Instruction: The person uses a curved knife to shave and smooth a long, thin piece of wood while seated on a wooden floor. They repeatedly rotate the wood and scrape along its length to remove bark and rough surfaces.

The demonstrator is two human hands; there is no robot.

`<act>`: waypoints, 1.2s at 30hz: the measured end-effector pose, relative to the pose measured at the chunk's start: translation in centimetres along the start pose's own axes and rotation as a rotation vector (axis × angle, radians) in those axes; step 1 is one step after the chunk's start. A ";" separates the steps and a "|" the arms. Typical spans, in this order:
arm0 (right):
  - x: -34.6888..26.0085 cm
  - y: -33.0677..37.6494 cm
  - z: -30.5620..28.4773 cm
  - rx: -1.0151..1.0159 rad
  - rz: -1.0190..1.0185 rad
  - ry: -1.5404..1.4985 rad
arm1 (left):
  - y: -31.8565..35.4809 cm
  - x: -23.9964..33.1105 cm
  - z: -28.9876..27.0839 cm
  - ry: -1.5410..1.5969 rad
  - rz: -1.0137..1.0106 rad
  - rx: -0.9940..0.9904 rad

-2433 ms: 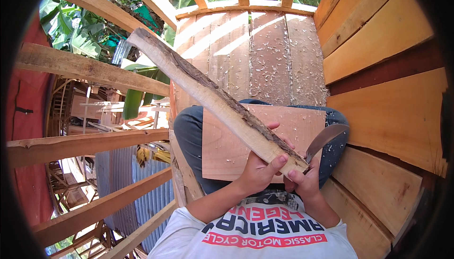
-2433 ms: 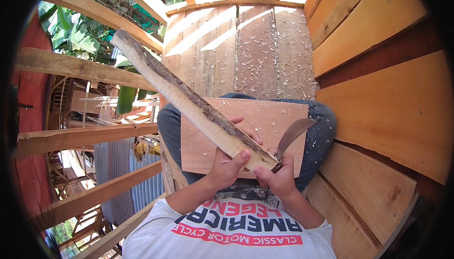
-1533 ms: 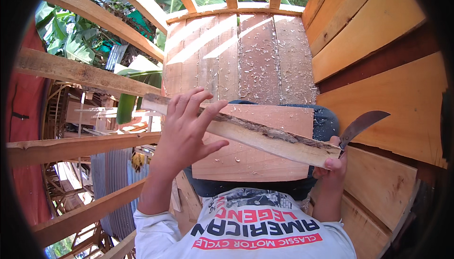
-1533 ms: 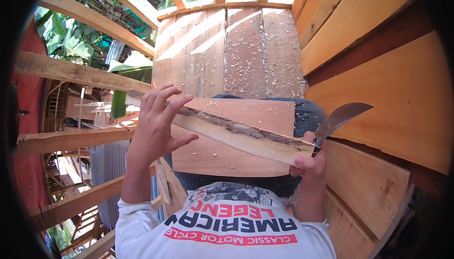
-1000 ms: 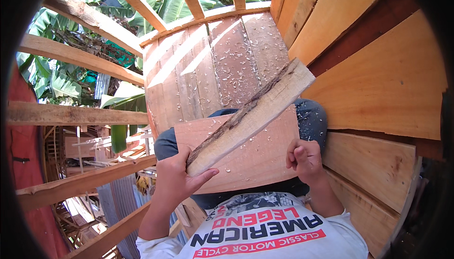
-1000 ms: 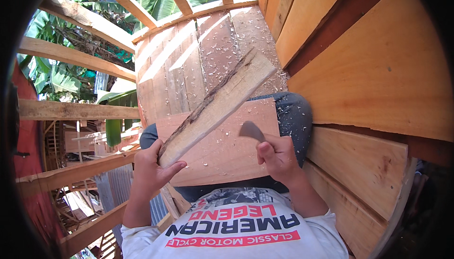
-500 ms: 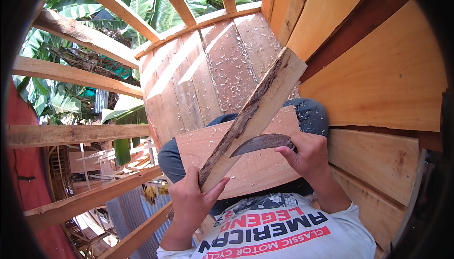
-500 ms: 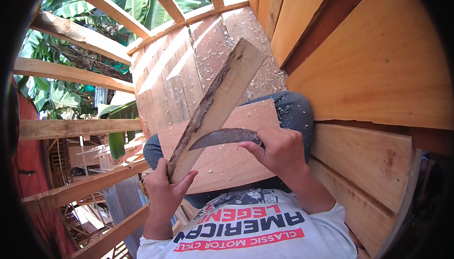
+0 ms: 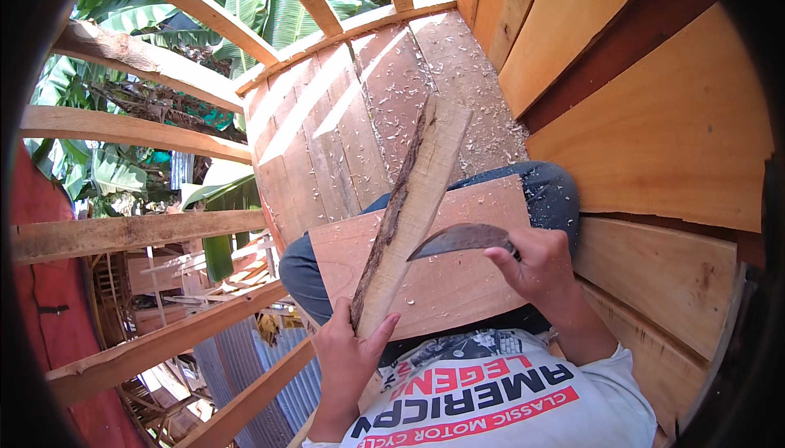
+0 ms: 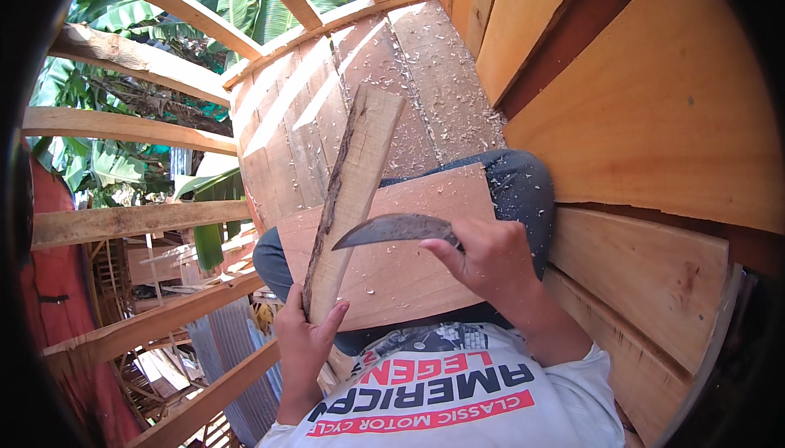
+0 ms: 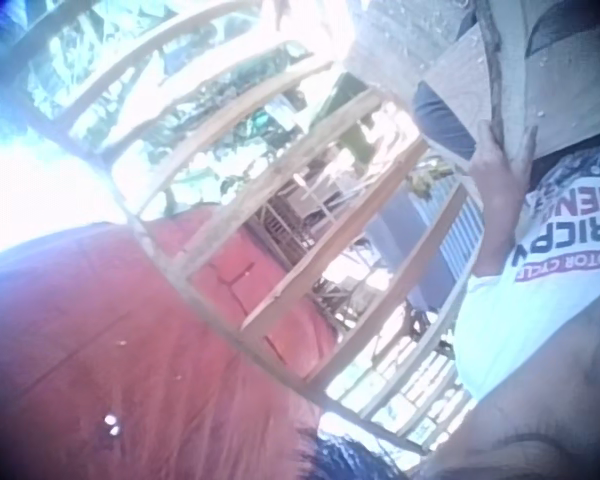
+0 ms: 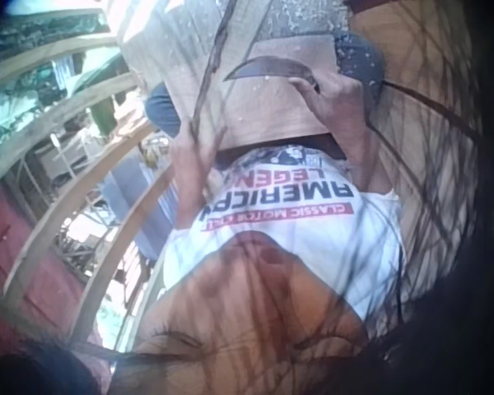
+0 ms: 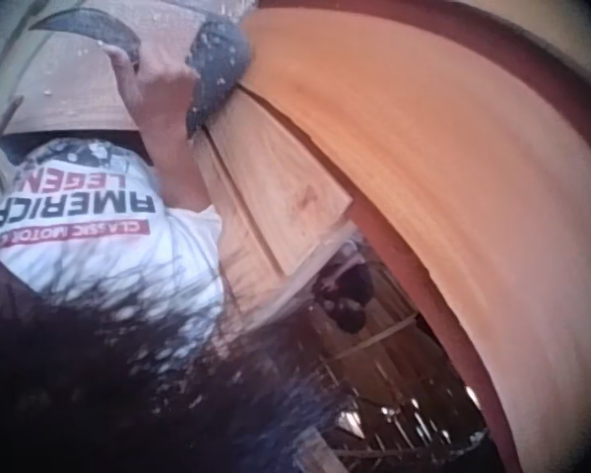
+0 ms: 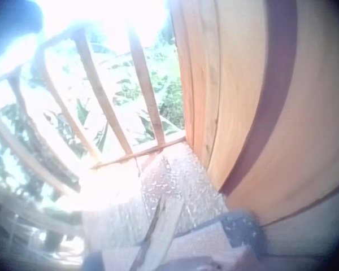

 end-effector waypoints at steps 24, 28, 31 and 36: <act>1.6 -1.9 -2.9 0.162 0.082 0.147 | 2.3 -1.5 0.8 0.000 -0.088 -0.093; -0.4 -0.8 0.9 0.002 0.045 0.076 | 1.9 -0.9 0.2 0.125 -0.100 -0.052; 1.5 -1.7 -0.8 0.187 0.086 0.086 | 2.3 -0.4 0.3 0.001 -0.049 -0.114; -1.6 -0.1 1.7 -0.030 -0.015 0.115 | 2.1 -0.2 0.7 0.103 -0.101 -0.109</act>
Point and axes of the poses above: each hand's wrist, its own y-axis away from the middle knuckle, its own z-axis out of the palm, x = y × z, the point moved 8 cm from there along -y, towards the middle knuckle, and after that the axes turned 4 degrees about -y, right-handed, at the moved point
